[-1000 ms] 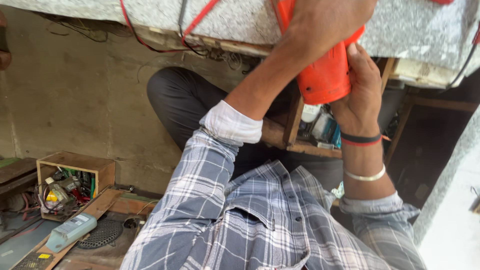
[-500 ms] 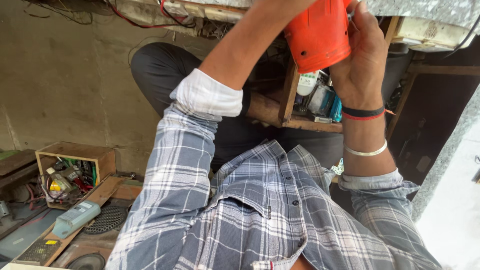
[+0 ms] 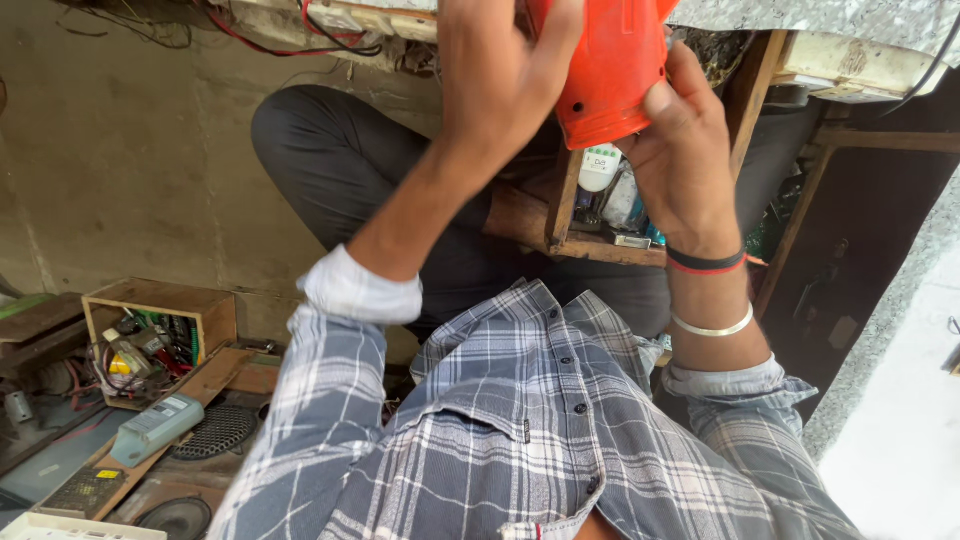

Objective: The person sits on the floor and repairs a portable lantern. They connect wires to the lamp head, test the light, apply adhesive to the plastic lens, reattach the lens, and close the orange casing.

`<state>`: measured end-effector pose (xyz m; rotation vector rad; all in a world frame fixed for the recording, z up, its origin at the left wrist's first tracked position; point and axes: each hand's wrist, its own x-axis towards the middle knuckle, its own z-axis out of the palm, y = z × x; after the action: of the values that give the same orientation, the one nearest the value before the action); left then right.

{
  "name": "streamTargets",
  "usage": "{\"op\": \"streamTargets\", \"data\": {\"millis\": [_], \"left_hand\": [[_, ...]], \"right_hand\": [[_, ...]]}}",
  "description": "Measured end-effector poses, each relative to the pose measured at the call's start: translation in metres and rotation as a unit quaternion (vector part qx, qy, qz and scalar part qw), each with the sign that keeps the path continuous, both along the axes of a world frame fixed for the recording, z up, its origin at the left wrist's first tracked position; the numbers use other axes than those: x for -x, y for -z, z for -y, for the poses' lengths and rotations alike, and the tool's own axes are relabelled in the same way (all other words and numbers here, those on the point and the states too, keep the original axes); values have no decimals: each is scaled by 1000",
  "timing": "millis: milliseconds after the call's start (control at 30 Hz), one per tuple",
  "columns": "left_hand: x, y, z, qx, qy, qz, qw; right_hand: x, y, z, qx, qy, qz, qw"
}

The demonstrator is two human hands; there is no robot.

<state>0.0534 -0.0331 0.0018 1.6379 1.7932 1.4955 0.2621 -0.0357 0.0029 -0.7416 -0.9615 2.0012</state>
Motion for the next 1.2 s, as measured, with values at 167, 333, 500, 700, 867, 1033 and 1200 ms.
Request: {"op": "streamTargets", "data": {"millis": [167,333,500,700,867,1033,1200], "left_hand": [[-21,18,45,-9,45,279,959],[-38,13,43,-11,50,437,898],[-32,18,37,6,88,611,787],[-15,16,39,36,123,682,720],[5,29,42,63,236,796,554],[2,57,39,42,247,854,456],[-15,67,31,24,315,849,424]], "right_hand": [[15,4,13,-136,56,115,982],[29,-11,27,-334,84,305,888],[41,-24,32,-420,101,387,815],[46,-32,38,-503,102,411,754],[50,-28,40,-519,92,341,779],[41,-35,19,-498,72,310,807],[53,-62,29,-571,22,498,652]]}}
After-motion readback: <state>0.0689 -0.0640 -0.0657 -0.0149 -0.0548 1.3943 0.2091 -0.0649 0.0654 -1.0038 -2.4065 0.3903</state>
